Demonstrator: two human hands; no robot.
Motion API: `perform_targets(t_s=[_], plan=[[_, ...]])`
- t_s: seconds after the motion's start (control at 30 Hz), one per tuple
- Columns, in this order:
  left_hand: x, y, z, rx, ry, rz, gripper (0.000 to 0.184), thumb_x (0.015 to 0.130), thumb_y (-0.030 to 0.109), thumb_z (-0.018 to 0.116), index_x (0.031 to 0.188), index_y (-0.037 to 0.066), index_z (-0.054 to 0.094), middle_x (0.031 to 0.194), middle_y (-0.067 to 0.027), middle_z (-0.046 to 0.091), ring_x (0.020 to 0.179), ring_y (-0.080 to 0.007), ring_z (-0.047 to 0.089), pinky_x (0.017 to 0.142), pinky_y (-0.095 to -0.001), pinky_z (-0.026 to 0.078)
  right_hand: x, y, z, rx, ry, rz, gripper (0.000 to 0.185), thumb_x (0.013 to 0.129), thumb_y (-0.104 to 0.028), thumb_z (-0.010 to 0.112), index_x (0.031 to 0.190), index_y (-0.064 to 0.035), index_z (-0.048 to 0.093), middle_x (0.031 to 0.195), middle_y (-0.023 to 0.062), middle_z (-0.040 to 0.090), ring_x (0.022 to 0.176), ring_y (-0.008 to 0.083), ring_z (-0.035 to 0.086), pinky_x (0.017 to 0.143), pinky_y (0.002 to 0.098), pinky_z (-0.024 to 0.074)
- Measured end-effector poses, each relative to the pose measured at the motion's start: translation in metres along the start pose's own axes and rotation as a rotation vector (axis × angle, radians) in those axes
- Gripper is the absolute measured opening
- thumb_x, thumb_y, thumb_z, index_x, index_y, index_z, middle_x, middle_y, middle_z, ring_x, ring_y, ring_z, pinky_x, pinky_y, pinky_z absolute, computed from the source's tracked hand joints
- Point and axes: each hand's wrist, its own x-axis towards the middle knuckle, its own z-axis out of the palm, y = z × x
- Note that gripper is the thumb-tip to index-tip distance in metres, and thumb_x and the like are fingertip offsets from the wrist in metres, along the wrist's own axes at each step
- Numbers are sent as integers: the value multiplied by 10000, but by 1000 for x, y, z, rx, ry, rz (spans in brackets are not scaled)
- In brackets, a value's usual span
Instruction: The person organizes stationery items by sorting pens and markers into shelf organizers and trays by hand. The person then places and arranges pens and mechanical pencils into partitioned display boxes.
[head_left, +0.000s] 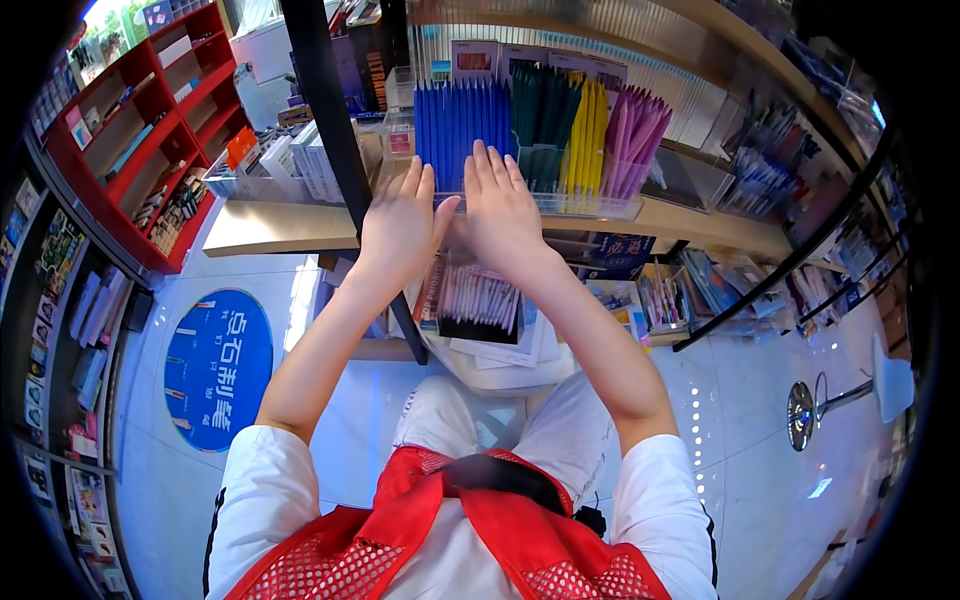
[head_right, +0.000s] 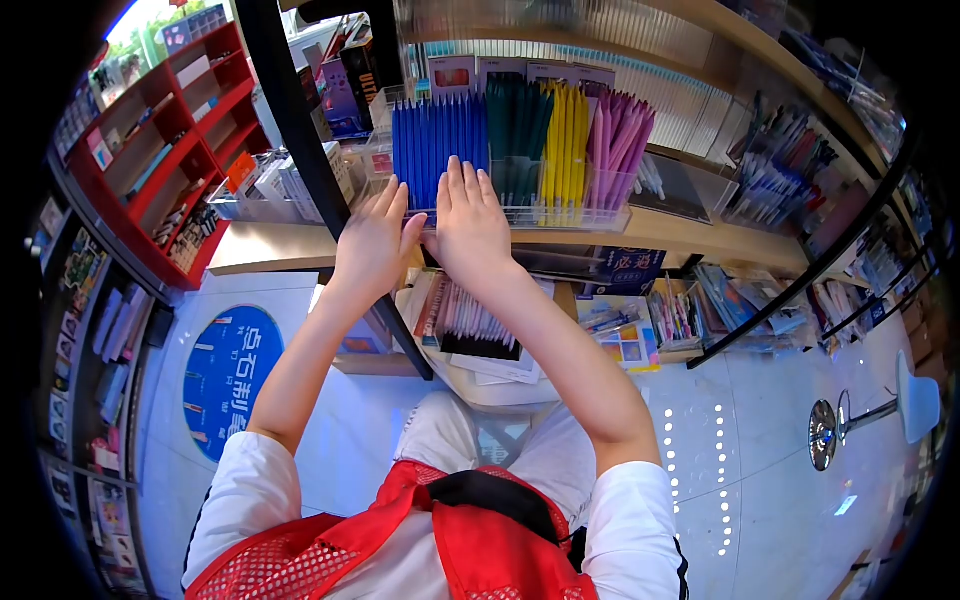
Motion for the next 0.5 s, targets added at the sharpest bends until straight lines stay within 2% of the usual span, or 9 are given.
perform_targets(t_s=[0.13,0.23,0.4,0.5], plan=[[4,-4,1,66,135,139,506,901,284,501,1283,-41,437,1404,-193,353,1288,-320,362,1052,-396,314,-3,-3,-3,16,32,-20,703,790,-351,597,1291,98,393,1377,268,358,1297,348,348,1097,424,224],[16,-6,8,41,118,233,513,888,268,515,1293,-35,429,1427,-170,326,1340,-300,280,1087,-399,257,-14,-4,-19,38,-6,-12,733,782,-364,622,1301,94,380,1381,270,348,1301,345,343,1095,426,227],[16,-6,12,33,57,246,527,861,249,542,1290,-37,429,1429,-163,328,1337,-309,284,1077,-396,276,-43,6,-50,124,-56,-34,778,773,-357,643,1315,110,337,1392,281,313,1302,355,333,1085,432,245],[18,-7,15,-3,68,255,555,847,291,535,1266,-63,443,1416,-186,340,1317,-348,309,1064,-420,294,-53,21,-67,231,-12,-20,787,772,-335,653,1309,132,319,1394,294,290,1294,375,331,1074,448,258]])
